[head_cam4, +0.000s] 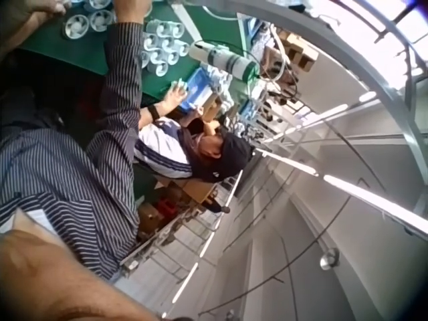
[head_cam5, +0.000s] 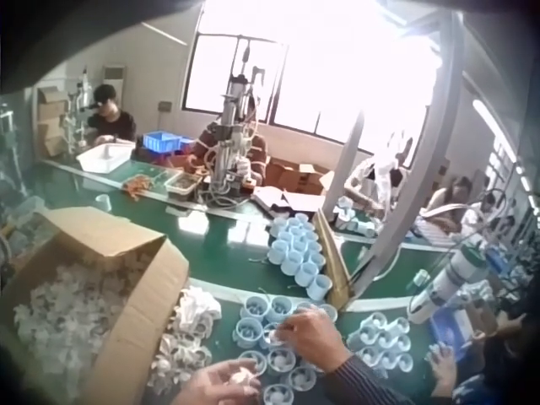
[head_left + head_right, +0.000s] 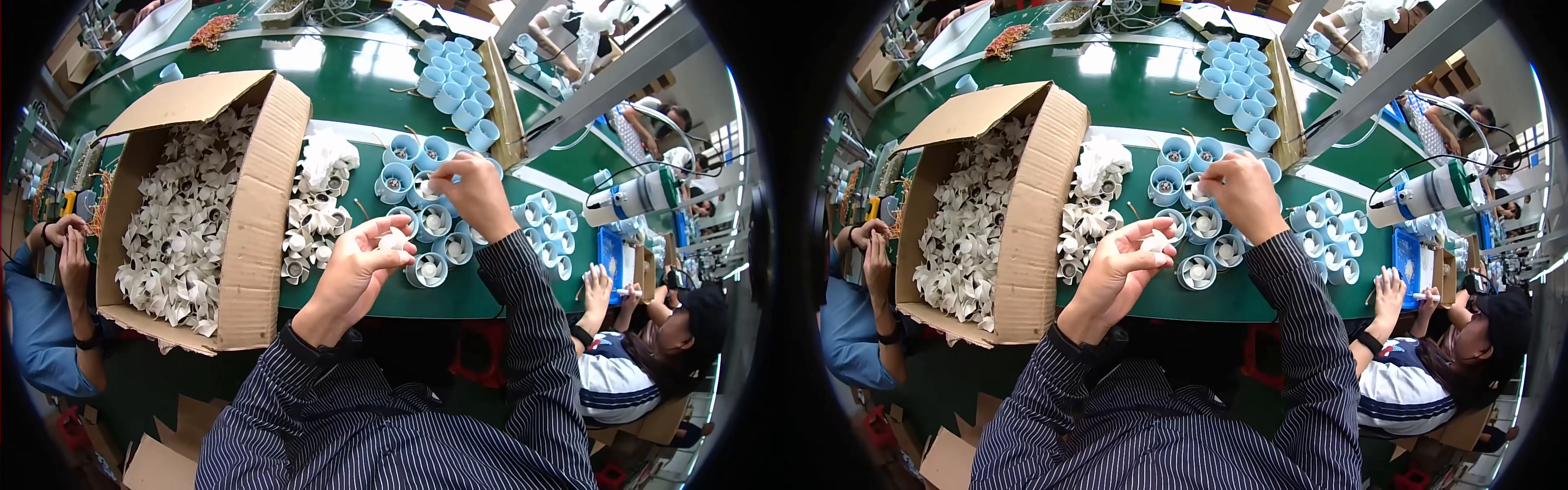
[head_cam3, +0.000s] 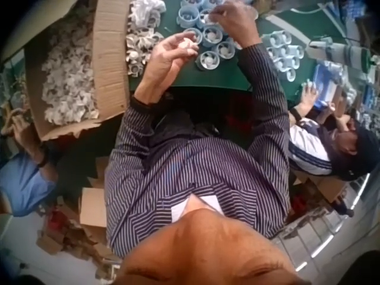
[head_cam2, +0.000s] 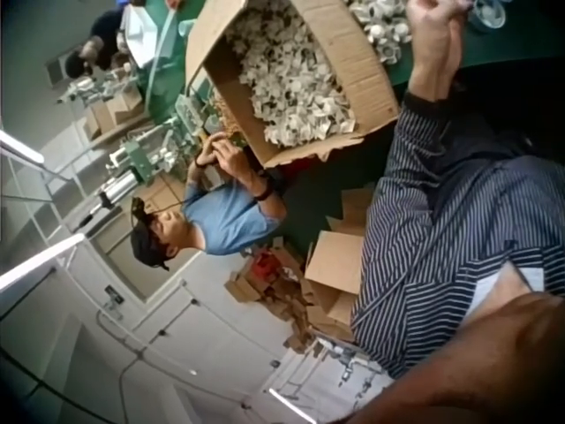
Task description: The person picks up fan blades from a box, inserts them into fan housings, and arranges the housings on the table. They then pick up a dispenser and apply a substance to the center of each fan housing.
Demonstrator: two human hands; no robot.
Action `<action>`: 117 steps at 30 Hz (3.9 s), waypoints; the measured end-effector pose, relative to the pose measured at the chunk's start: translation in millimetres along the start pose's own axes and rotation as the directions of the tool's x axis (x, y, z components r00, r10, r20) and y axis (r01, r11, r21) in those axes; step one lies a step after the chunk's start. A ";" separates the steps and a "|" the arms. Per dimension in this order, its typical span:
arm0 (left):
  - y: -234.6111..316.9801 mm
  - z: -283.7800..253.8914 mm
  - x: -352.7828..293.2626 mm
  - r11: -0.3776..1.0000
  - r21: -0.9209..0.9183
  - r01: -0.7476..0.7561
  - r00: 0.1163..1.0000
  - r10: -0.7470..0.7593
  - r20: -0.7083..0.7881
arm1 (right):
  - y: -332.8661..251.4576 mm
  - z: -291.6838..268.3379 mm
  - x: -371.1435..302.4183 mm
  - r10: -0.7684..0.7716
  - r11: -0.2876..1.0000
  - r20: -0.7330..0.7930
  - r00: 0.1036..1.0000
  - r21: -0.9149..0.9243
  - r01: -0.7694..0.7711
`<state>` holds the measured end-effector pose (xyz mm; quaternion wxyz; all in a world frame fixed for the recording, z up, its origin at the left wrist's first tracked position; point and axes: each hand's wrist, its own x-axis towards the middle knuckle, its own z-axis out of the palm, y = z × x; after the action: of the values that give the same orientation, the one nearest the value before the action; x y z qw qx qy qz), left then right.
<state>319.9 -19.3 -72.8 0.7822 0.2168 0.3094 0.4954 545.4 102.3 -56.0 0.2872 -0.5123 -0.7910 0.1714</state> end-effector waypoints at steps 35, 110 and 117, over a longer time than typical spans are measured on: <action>11.1 -6.8 -30.4 0.663 0.716 -0.217 0.976 0.151 0.156 | -20.2 9.9 19.8 -0.063 0.998 0.131 0.989 0.019 0.061; 222.2 -99.0 -140.0 -0.574 0.810 0.117 0.966 0.255 0.041 | 19.3 25.0 75.4 0.000 0.997 0.159 0.987 0.073 -0.011; 221.4 -141.3 -125.4 -0.492 0.870 0.029 0.991 0.126 0.039 | 25.0 21.3 77.5 -0.037 0.999 0.149 0.988 -0.001 0.038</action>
<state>39.4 -36.7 3.0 0.1675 0.7763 0.6071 0.0296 525.7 183.6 -65.0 0.2295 -0.4836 -0.8201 0.2024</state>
